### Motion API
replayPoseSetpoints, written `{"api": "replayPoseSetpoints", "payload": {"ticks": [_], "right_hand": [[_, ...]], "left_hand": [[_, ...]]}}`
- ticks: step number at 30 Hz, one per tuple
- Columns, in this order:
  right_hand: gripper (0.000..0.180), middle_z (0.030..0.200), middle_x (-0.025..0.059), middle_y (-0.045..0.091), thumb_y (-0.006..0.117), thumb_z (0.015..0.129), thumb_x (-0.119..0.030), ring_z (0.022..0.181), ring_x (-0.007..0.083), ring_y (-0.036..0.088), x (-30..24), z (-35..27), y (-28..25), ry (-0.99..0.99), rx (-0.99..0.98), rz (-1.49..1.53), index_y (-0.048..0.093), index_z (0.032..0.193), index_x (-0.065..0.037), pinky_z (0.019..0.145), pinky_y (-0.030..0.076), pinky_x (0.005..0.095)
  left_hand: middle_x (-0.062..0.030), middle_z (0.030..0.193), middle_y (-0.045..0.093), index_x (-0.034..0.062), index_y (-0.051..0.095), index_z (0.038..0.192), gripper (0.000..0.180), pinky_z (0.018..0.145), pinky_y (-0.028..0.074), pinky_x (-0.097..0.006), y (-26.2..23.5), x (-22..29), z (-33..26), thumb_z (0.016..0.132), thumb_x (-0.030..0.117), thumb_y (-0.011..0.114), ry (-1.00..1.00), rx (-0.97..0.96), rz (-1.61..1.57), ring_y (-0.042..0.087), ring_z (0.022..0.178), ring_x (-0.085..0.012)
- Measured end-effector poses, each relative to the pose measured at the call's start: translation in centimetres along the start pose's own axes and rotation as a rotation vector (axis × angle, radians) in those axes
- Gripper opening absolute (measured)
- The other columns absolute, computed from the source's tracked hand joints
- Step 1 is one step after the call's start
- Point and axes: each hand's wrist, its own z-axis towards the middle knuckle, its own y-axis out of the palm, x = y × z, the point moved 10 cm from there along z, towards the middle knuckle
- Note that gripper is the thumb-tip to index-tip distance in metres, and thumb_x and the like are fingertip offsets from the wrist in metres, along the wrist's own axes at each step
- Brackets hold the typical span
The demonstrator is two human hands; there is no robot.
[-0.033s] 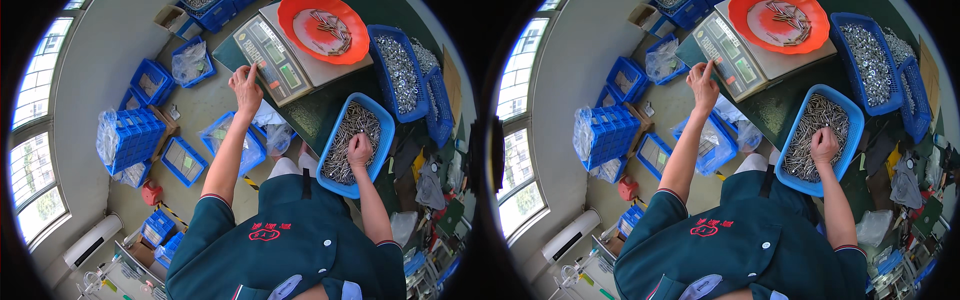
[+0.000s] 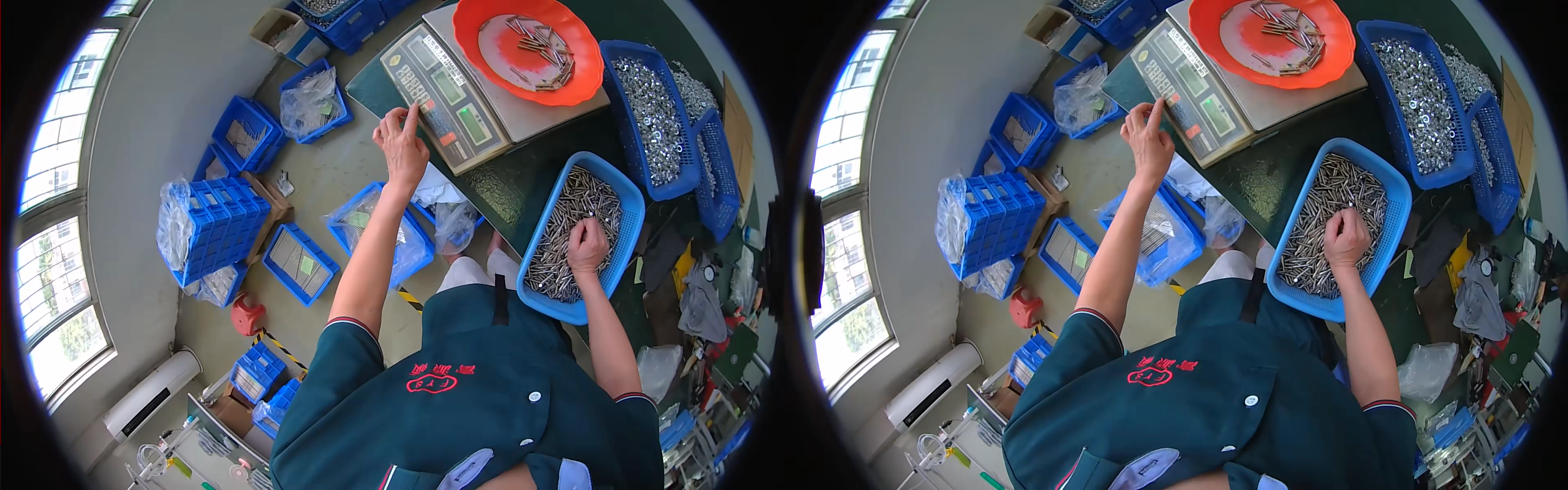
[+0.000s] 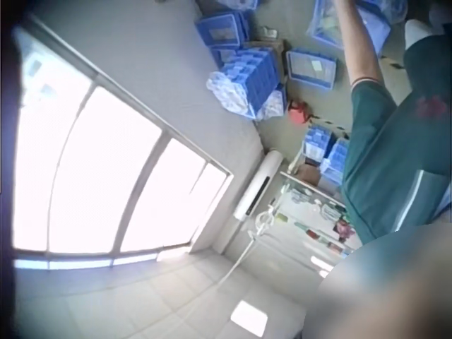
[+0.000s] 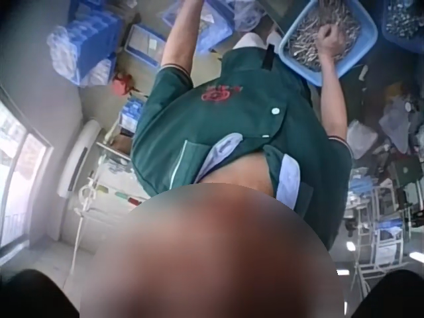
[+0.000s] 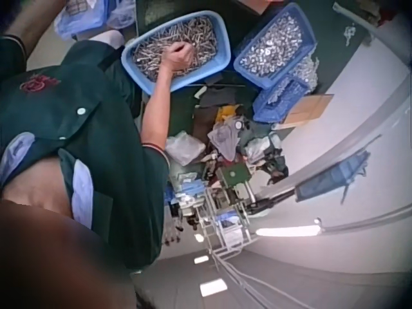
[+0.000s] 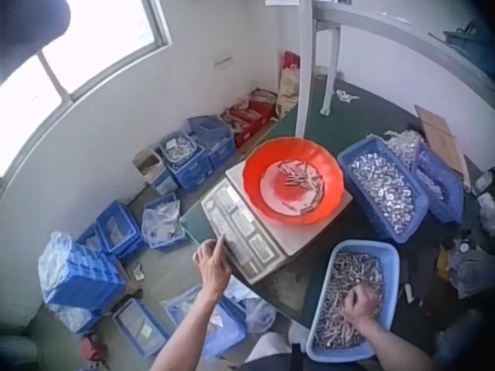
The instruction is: Weighing and sorting batches of metal pins using a digital industrial scale.
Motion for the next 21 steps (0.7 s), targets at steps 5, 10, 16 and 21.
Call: {"api": "replayPoseSetpoints", "payload": {"ticks": [5,10,16,21], "right_hand": [[0.009,0.063,0.0116,0.049,0.052,0.075,-0.007,0.057,0.0302,0.050,0.2,0.1,0.2,0.015,-0.014,0.008,0.047,0.068,-0.005,0.051,0.040,0.0393],[0.007,0.064,0.0119,0.050,0.052,0.075,-0.007,0.059,0.0307,0.051,0.5,0.0,0.4,0.024,-0.024,0.001,0.048,0.069,-0.004,0.052,0.040,0.0392],[0.007,0.066,0.0121,0.051,0.051,0.075,-0.006,0.059,0.0309,0.052,0.3,-0.2,0.4,0.019,-0.036,-0.004,0.048,0.069,-0.004,0.053,0.041,0.0391],[0.007,0.065,0.0116,0.051,0.052,0.076,-0.007,0.060,0.0307,0.052,0.4,-0.3,0.5,0.014,-0.031,-0.015,0.049,0.069,-0.005,0.053,0.042,0.0393]], "left_hand": [[-0.0100,0.103,0.045,0.0092,0.052,0.118,0.064,0.089,0.026,-0.039,0.3,0.1,0.3,0.056,-0.007,0.052,0.000,0.006,0.001,0.042,0.100,-0.0260],[-0.0087,0.097,0.045,0.0122,0.053,0.117,0.063,0.085,0.026,-0.040,0.6,0.1,0.7,0.057,-0.007,0.052,-0.016,-0.032,0.048,0.043,0.097,-0.0244],[-0.0066,0.095,0.046,0.0139,0.057,0.112,0.057,0.083,0.025,-0.041,0.5,0.2,1.5,0.058,-0.005,0.052,-0.041,-0.085,0.095,0.044,0.096,-0.0226],[-0.0071,0.098,0.047,0.0129,0.054,0.114,0.060,0.083,0.025,-0.040,-0.6,0.3,1.5,0.057,-0.006,0.051,-0.016,-0.072,0.056,0.044,0.097,-0.0231]]}}
